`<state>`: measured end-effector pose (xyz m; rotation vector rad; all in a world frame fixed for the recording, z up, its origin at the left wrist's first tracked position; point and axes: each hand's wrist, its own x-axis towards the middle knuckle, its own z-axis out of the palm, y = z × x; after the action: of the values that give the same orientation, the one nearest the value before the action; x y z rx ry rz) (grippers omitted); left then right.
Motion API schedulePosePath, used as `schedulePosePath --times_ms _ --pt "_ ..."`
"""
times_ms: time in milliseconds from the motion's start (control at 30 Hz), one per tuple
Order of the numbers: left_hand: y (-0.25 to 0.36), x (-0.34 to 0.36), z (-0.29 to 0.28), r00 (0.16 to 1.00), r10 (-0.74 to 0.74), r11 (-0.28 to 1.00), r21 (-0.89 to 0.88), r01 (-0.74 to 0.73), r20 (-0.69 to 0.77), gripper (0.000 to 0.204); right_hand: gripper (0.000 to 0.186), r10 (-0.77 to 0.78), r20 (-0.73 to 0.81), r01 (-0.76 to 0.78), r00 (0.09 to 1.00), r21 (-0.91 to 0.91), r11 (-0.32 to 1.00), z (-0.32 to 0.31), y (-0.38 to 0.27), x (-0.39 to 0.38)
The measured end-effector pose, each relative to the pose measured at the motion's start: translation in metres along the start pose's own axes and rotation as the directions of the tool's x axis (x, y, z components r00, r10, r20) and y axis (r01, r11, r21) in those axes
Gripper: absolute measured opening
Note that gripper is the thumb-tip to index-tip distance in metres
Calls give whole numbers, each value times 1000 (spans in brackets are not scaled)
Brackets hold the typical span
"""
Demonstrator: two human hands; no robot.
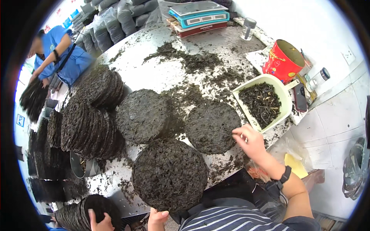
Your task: Inspecting, cleaning, and stacking compressed tea cakes on a production table.
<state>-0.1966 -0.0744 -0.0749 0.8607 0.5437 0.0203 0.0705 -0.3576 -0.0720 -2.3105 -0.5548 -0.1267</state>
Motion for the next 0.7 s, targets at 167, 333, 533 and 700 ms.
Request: schedulePosePath --times_ms 167,333,533,700 --pt "-6 37 30 998 -62 997 -48 64 30 85 9 -213 47 215 976 -379 900 12 33 13" --pt "-15 47 34 995 -96 995 15 96 23 81 11 -89 240 137 967 -189 972 6 34 18" --pt "-13 46 40 993 -107 994 -9 107 44 79 21 502 -257 -141 826 768 625 -33 72 22" --pt "-14 47 36 990 -134 991 -18 135 38 79 27 284 -159 -184 946 461 868 -18 51 4"
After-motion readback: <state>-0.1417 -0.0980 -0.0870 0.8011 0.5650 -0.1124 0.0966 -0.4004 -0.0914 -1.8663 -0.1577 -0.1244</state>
